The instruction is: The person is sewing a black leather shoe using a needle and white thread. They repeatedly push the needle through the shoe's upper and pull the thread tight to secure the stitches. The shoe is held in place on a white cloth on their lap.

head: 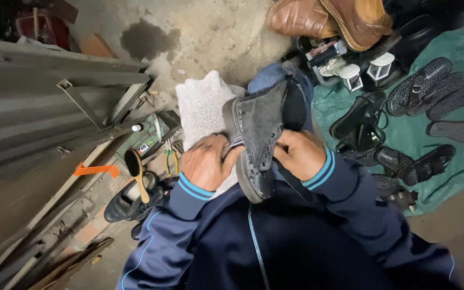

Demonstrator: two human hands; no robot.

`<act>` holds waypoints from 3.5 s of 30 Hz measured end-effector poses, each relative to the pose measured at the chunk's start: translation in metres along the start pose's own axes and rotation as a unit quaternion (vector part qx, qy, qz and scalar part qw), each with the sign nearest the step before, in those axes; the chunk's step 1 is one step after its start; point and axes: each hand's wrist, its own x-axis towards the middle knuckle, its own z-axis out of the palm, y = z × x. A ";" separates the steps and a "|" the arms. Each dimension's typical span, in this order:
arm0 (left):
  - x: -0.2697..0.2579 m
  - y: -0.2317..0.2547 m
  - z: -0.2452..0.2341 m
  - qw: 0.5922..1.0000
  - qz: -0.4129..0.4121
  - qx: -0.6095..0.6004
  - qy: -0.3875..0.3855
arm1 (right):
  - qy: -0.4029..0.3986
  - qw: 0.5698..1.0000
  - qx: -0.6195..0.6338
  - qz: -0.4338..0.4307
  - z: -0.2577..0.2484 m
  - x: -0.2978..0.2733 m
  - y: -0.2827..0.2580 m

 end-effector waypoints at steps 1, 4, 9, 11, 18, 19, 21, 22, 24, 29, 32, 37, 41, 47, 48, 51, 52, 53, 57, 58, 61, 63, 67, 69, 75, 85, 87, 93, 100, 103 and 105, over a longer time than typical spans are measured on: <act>0.002 0.005 -0.010 1.000 0.001 0.001 -0.001 | 0.001 1.000 0.001 0.000 0.001 0.002 0.000; 0.004 0.015 -0.034 0.995 -0.072 0.064 -0.031 | 0.003 0.997 0.073 -0.009 0.001 0.006 -0.010; -0.018 -0.010 -0.066 0.958 -0.247 0.080 -0.125 | 0.006 0.997 0.074 0.022 -0.012 -0.005 -0.039; -0.039 -0.035 -0.063 0.953 -0.266 0.088 -0.116 | 0.034 0.998 0.047 -0.007 -0.006 -0.008 -0.022; -0.047 -0.042 -0.018 0.956 -0.264 -0.109 -0.061 | 0.227 0.930 -0.225 -0.184 -0.026 -0.020 -0.010; -0.049 -0.049 -0.007 0.956 -0.263 -0.112 -0.060 | 0.227 0.929 -0.228 -0.184 -0.038 -0.023 0.004; -0.050 -0.063 0.016 0.935 -0.258 -0.240 -0.022 | 0.248 0.900 -0.332 -0.137 -0.063 -0.031 0.034; -0.049 -0.062 0.014 0.936 -0.256 -0.242 -0.025 | 0.249 0.899 -0.334 -0.135 -0.069 -0.034 0.018; -0.046 -0.062 0.010 0.919 -0.199 -0.341 0.014 | 0.174 0.970 -0.128 -0.114 -0.078 -0.042 -0.013; -0.031 -0.022 -0.019 0.937 -0.128 -0.324 0.015 | 0.087 0.987 0.099 -0.094 -0.028 -0.027 -0.042; -0.028 -0.010 -0.017 0.960 -0.086 -0.266 -0.022 | 0.060 0.990 0.105 -0.075 -0.009 -0.007 -0.061; -0.053 -0.011 -0.007 0.962 -0.089 -0.259 -0.015 | 0.104 0.989 0.041 -0.102 0.002 0.009 -0.067; -0.066 0.003 0.005 0.950 -0.026 -0.309 0.022 | 0.120 0.987 0.062 -0.087 0.006 0.010 -0.068; -0.044 -0.007 -0.012 0.918 -0.028 -0.387 0.083 | 0.106 0.990 0.064 -0.066 0.008 0.006 -0.051; -0.038 -0.007 -0.019 0.919 -0.006 -0.379 0.111 | 0.089 0.992 0.079 -0.034 0.011 0.005 -0.044; -0.024 -0.004 -0.022 0.929 -0.005 -0.331 0.166 | 0.065 0.995 0.055 -0.054 -0.004 -0.004 -0.054; -0.023 -0.005 -0.018 0.928 -0.006 -0.332 0.166 | 0.064 0.995 0.054 -0.053 -0.003 -0.009 -0.042; -0.022 -0.006 -0.014 0.935 -0.029 -0.299 0.190 | 0.071 0.995 0.043 -0.047 -0.003 -0.014 -0.029; -0.024 -0.011 -0.013 0.950 -0.086 -0.225 0.197 | 0.086 0.994 -0.016 -0.068 -0.024 -0.025 -0.048; -0.023 -0.008 -0.019 0.951 -0.085 -0.226 0.194 | 0.088 0.994 -0.015 -0.065 -0.030 -0.026 -0.048; -0.023 -0.004 -0.027 0.966 -0.085 -0.206 0.128 | 0.102 0.994 -0.010 -0.048 -0.041 -0.029 -0.040; -0.025 -0.007 -0.022 0.979 -0.071 -0.171 0.081 | 0.112 0.992 -0.014 -0.048 -0.040 -0.030 -0.021; -0.024 -0.004 -0.018 0.977 -0.074 -0.192 0.055 | 0.124 0.992 0.003 -0.038 -0.037 -0.031 -0.015; -0.022 -0.003 -0.020 0.973 -0.069 -0.218 0.035 | 0.126 0.991 -0.027 -0.037 -0.038 -0.031 -0.008; -0.023 -0.005 0.005 0.966 -0.162 -0.178 -0.093 | 0.107 0.993 -0.046 -0.027 -0.045 -0.034 -0.004; -0.006 -0.005 0.027 0.975 -0.174 -0.121 -0.063 | 0.165 0.980 -0.079 -0.081 -0.046 -0.036 -0.006; -0.007 -0.003 0.018 0.966 -0.174 -0.187 -0.024 | 0.221 0.955 -0.164 -0.109 -0.046 -0.037 -0.005; -0.024 -0.022 -0.055 0.898 0.003 -0.438 0.022 | 0.194 0.971 -0.064 -0.127 -0.039 -0.027 -0.027; -0.075 -0.076 -0.064 0.899 -0.084 -0.416 0.103 | 0.051 0.975 -0.193 -0.095 -0.016 -0.002 -0.014; -0.067 -0.065 -0.064 0.942 -0.140 -0.257 0.164 | 0.065 0.970 -0.205 -0.114 -0.027 -0.008 -0.023; -0.054 -0.048 -0.063 0.960 -0.151 -0.124 0.199 | 0.153 0.966 -0.180 -0.108 -0.039 -0.014 -0.026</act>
